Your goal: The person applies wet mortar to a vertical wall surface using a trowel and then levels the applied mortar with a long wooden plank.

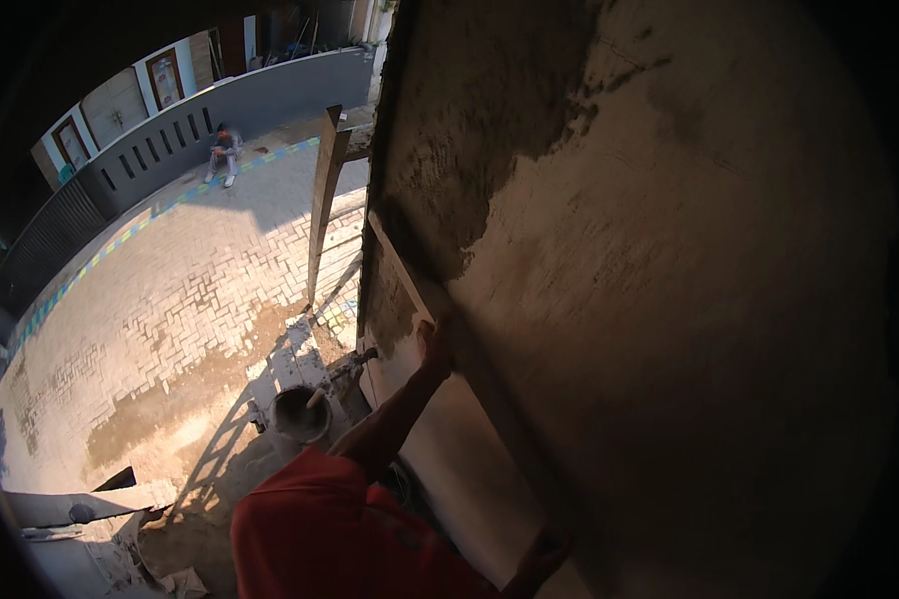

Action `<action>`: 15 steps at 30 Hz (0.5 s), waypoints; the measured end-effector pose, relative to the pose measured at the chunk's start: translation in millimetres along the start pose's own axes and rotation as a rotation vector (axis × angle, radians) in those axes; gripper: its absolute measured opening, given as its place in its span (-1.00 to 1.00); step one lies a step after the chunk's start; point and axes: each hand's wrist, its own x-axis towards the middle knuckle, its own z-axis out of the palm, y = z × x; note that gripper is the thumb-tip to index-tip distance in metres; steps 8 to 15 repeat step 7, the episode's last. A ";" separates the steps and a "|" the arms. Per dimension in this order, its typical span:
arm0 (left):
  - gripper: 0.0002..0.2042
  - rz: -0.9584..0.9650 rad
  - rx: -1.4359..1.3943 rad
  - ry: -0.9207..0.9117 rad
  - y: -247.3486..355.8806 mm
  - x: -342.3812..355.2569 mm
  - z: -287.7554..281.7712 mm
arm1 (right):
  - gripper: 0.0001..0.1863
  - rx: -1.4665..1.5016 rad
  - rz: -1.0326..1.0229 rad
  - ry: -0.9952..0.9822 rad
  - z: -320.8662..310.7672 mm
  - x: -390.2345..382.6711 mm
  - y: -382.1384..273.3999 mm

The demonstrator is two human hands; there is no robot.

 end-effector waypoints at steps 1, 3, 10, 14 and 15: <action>-0.55 0.044 -0.012 -0.012 11.4 -0.5 7.4 | -0.40 -0.001 0.033 0.002 2.2 3.5 -0.4; -0.59 0.105 -0.020 -0.052 35.5 -18.3 25.0 | -0.35 0.019 0.031 0.009 -5.7 2.3 6.4; -0.65 0.225 0.008 -0.144 98.7 -63.2 41.9 | -0.27 0.072 0.245 -0.065 -15.7 2.7 12.3; -0.65 0.225 0.008 -0.144 98.7 -63.2 41.9 | -0.27 0.072 0.245 -0.065 -15.7 2.7 12.3; -0.65 0.225 0.008 -0.144 98.7 -63.2 41.9 | -0.27 0.072 0.245 -0.065 -15.7 2.7 12.3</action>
